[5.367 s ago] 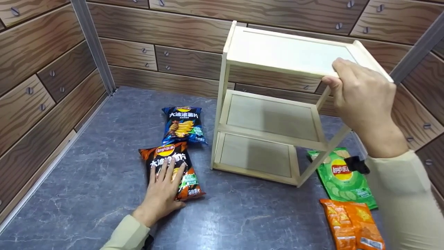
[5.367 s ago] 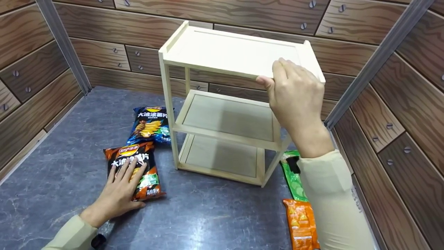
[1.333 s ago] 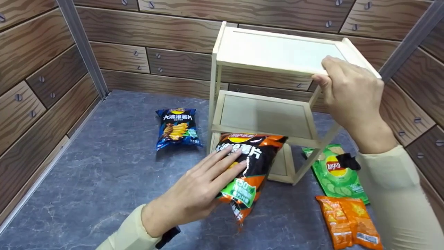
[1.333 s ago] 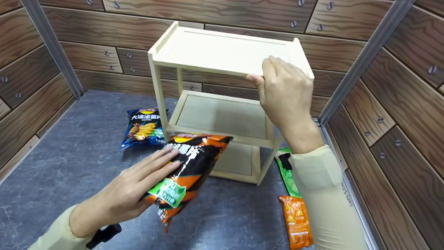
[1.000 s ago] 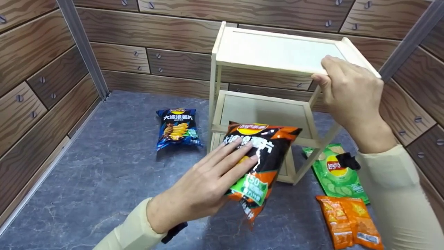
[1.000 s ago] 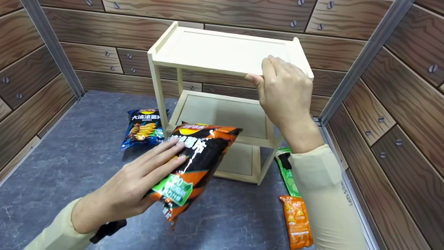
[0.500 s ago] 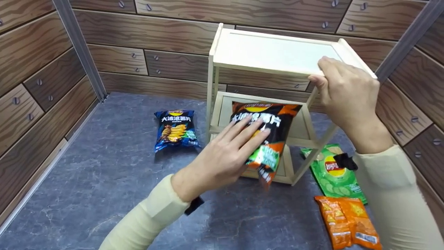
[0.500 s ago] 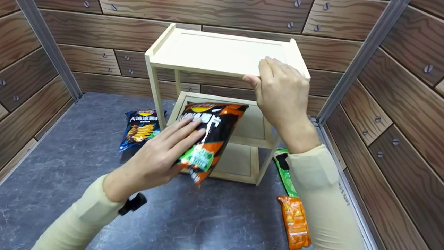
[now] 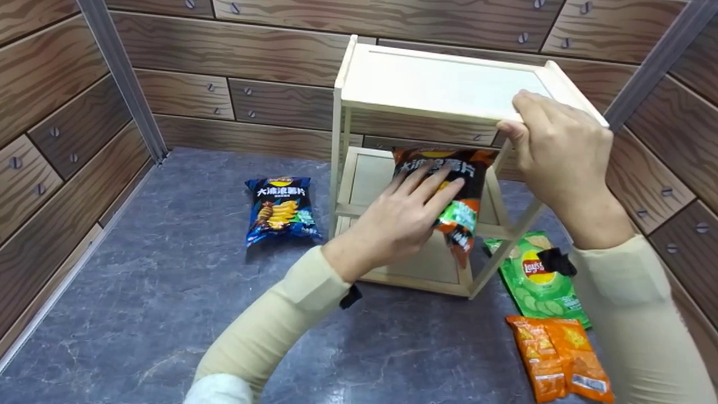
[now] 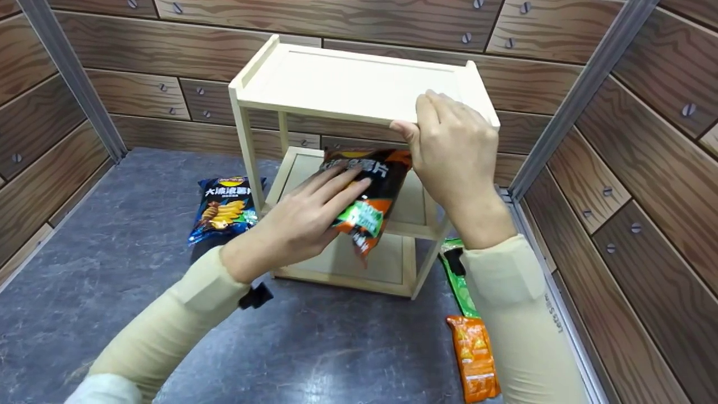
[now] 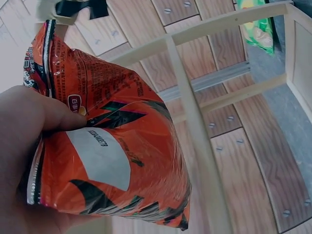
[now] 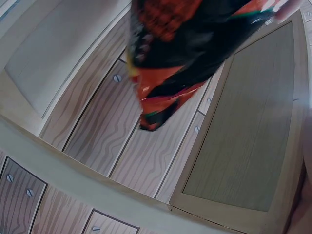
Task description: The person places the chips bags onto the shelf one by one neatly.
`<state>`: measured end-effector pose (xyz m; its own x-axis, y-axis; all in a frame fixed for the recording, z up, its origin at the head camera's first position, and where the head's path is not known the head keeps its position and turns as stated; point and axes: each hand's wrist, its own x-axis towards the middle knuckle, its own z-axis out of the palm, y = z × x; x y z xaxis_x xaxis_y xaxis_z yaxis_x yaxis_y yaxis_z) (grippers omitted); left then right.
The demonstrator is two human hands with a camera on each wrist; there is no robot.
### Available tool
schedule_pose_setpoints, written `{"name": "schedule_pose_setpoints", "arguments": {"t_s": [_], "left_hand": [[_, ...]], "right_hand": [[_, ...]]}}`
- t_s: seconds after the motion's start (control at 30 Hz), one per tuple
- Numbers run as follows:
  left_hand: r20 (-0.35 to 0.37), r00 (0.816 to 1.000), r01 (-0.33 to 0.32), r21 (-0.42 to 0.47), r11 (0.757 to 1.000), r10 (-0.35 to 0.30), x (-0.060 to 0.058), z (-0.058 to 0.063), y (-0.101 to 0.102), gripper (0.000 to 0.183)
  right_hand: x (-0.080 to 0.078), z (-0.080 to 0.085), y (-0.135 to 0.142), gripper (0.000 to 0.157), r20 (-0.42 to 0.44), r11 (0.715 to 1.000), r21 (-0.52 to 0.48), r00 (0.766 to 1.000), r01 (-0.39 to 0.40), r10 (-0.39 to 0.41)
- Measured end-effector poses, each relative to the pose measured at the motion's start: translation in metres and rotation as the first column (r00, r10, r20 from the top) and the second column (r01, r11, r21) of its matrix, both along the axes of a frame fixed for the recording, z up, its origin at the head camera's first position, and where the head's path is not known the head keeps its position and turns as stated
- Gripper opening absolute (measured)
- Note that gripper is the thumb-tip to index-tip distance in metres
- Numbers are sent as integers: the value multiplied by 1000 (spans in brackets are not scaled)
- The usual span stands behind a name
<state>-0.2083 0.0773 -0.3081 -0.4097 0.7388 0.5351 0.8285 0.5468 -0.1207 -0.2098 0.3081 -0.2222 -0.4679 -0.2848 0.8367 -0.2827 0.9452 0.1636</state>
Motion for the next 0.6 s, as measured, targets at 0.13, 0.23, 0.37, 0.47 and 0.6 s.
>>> {"name": "schedule_pose_setpoints", "arguments": {"t_s": [0.13,0.23,0.37,0.47,0.6], "left_hand": [[-1,1000,-24,-9,1000,24,-11,1,13,55],[-21,999,-38,-3,999,38,-18,1,25,56],[-47,996,-72,-13,997,72,-26,1,41,60],[-40,994,-105,-39,994,104,-30,2,52,60],[-24,990,-143,-64,988,141,-36,4,65,63]], "right_hand": [[0,0,0,72,-6,1000,3,1000,-3,3],[0,-1,1,72,-6,1000,2,1000,-4,4],[0,-1,0,73,-3,1000,-3,1000,-7,7],[0,-1,0,73,-1,1000,-4,1000,-9,9],[-2,-2,0,76,-13,1000,-13,1000,-15,15]]}}
